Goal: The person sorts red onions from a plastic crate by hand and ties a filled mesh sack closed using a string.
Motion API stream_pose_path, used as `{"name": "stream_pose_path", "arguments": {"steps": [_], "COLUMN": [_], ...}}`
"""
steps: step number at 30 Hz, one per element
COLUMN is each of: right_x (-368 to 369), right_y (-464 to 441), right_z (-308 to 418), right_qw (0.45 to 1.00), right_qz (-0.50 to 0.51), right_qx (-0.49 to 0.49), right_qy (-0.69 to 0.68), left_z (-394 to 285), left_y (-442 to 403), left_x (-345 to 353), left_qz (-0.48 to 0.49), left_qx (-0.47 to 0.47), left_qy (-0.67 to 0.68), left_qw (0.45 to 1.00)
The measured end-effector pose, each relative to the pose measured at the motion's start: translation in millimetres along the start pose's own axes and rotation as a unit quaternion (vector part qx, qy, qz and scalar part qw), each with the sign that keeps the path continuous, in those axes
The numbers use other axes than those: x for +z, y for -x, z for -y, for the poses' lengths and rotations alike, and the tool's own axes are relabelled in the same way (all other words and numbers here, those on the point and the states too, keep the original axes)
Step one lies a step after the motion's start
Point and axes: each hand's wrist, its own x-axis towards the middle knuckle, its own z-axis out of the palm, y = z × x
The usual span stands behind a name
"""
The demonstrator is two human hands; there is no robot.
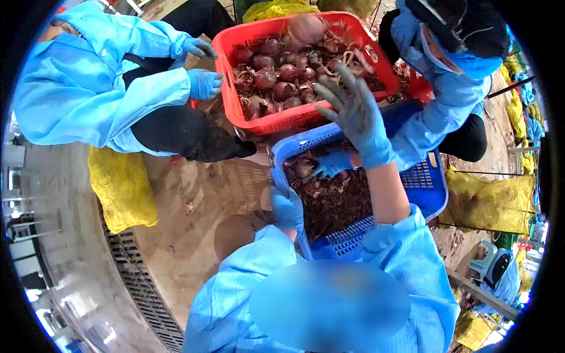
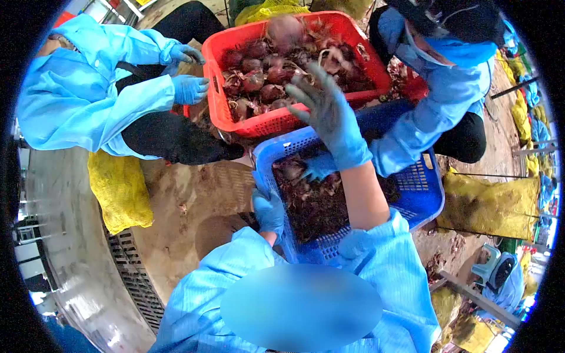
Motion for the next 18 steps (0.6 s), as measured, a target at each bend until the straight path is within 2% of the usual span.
{"name": "stream_pose_path", "arguments": {"steps": [1,3,4,5,6,7,8,9,10,11,12,13,15,16,17,18], "right_x": [-11,-58,-77,-106,-139,-162,-168,-172,-179,-186,-189,-193,-212,-210,-211,-198], "right_y": [10,39,54,80,112,135,146,153,153,149,135,121,92,78,69,59], "right_z": [-12,-57,-87,-118,-152,-178,-192,-201,-209,-220,-231,-245,-289,-301,-308,-297], "right_qw": [0.999,0.982,0.948,0.903,0.825,0.717,0.720,0.719,0.713,0.715,0.805,0.868,0.876,0.774,0.778,0.711], "right_qz": [-0.001,0.014,-0.071,-0.057,-0.031,-0.001,0.001,-0.071,-0.144,-0.143,-0.224,-0.299,-0.322,-0.332,-0.331,-0.362], "right_qx": [0.026,0.184,0.297,0.302,0.303,0.290,0.295,0.321,0.343,0.348,0.286,0.213,0.222,0.211,0.210,0.277], "right_qy": [0.040,-0.029,0.089,0.301,0.476,0.634,0.628,0.613,0.594,0.590,0.470,0.333,0.282,0.496,0.491,0.536], "left_z": [-2,-7,1,6,11,15,-3,-1,1,3,10,10,-3,-29,-27,-25], "left_y": [1,2,0,-1,-1,-3,1,0,-2,-1,-2,0,3,6,2,3], "left_x": [1,5,6,8,9,11,4,6,10,12,15,14,10,3,5,5], "left_qz": [-0.003,-0.061,-0.053,-0.056,-0.043,-0.031,-0.027,-0.028,-0.047,-0.066,-0.081,-0.082,-0.058,-0.058,-0.061,-0.057], "left_qx": [-0.006,0.064,0.021,0.016,0.001,-0.012,-0.016,-0.020,-0.002,0.013,-0.011,-0.012,-0.051,-0.066,-0.063,-0.082], "left_qy": [-0.003,0.082,0.007,0.000,0.037,0.075,0.034,0.028,0.056,0.084,0.055,0.048,0.119,0.043,0.037,0.050], "left_qw": [1.000,0.993,0.998,0.998,0.998,0.997,0.999,0.999,0.997,0.994,0.995,0.995,0.990,0.995,0.995,0.994]}}
